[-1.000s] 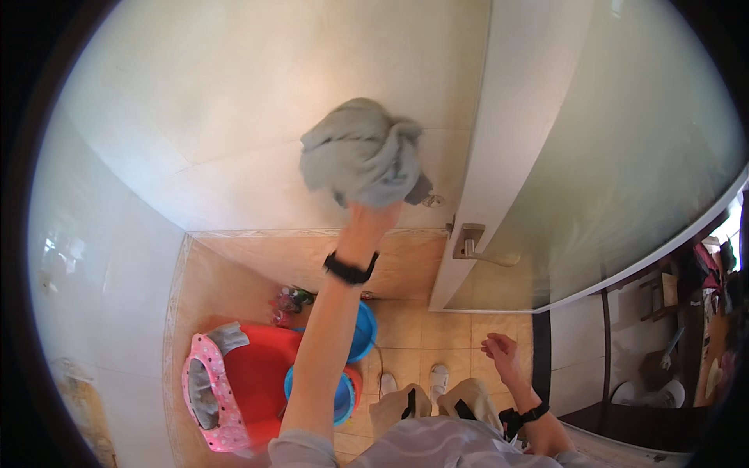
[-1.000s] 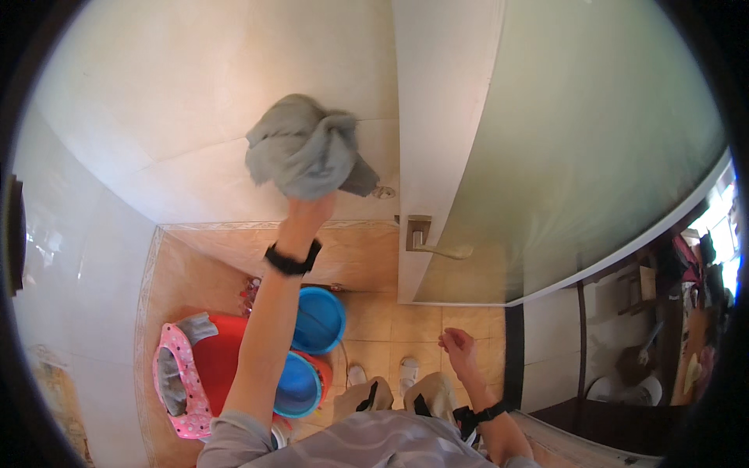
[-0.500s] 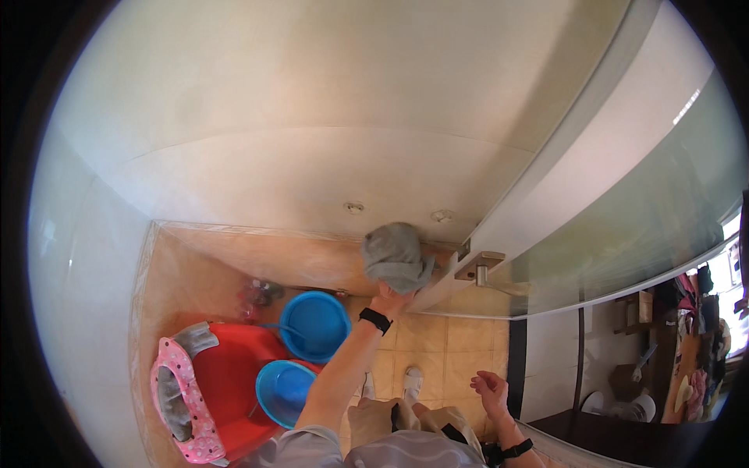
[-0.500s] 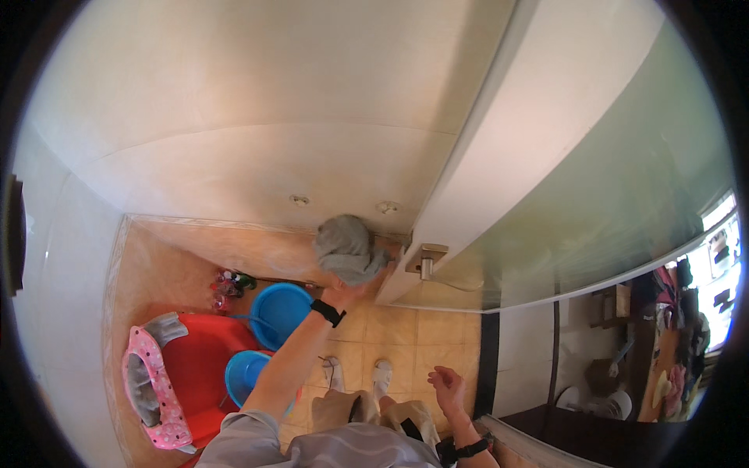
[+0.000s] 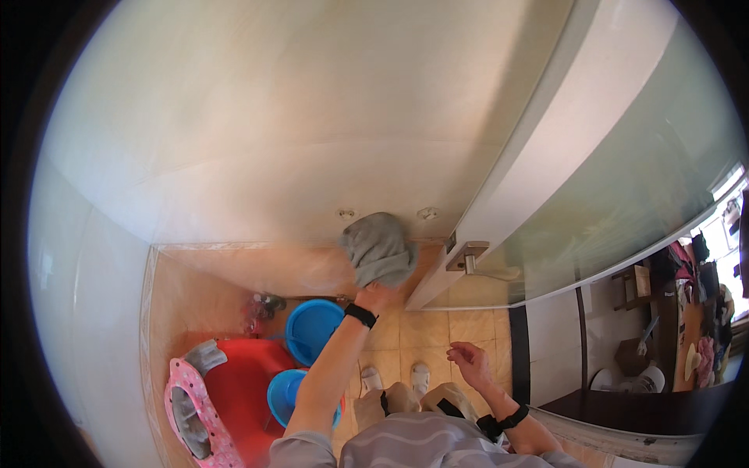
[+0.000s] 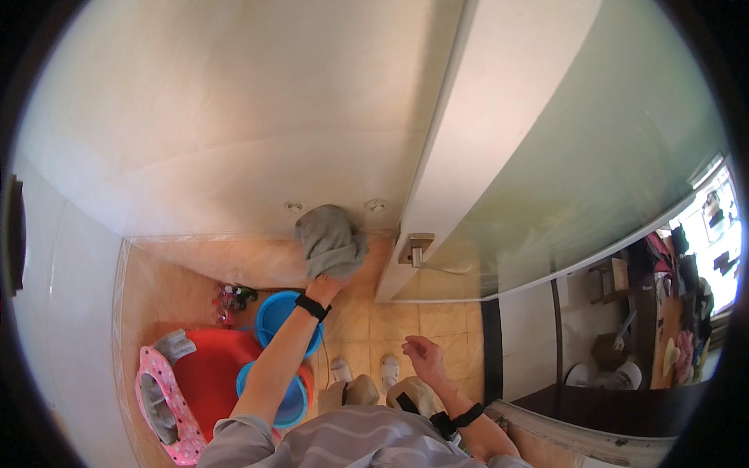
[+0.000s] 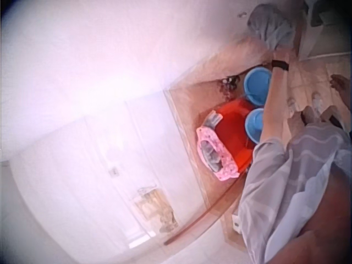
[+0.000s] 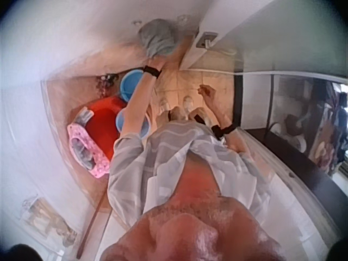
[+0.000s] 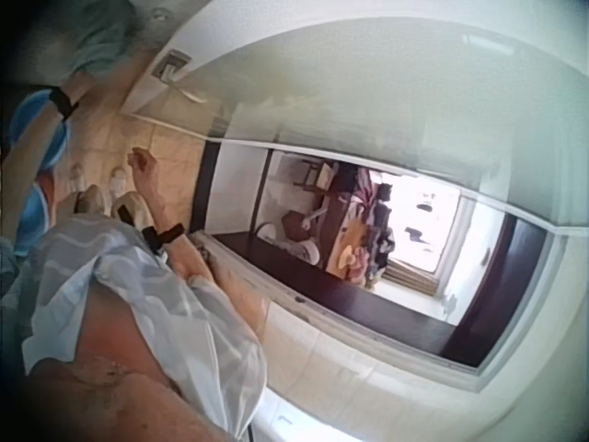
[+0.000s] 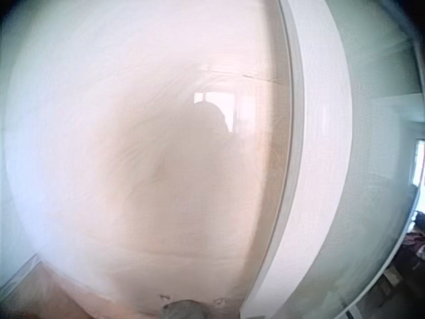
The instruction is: The person wipes a bucket lid, the bucket exterior, and a cup with a cloth. They remove a trash bag from a bin, wipe the bathroom wall and floor, and wipe a wooden chair before carrying it out of the room.
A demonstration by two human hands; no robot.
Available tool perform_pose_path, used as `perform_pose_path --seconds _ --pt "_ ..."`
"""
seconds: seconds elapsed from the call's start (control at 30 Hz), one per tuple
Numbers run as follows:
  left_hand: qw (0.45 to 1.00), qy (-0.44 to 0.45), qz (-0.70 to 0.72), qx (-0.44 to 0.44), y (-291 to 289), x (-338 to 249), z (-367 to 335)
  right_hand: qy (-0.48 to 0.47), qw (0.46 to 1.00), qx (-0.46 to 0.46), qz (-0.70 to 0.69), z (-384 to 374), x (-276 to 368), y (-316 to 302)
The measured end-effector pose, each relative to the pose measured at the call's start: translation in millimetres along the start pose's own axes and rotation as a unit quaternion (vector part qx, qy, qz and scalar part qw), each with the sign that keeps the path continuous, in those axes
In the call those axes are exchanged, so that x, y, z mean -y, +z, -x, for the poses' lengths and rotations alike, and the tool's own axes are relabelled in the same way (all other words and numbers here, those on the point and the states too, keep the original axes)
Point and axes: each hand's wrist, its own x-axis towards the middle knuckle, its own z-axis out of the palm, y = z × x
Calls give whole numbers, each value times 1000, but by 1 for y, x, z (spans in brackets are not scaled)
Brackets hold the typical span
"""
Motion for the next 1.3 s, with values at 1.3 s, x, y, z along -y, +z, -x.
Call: perform_pose_path --seconds 1.3 --pt "534 304 -745 -258 -133 -26 -103 -155 809 -401 402 192 13 -31"
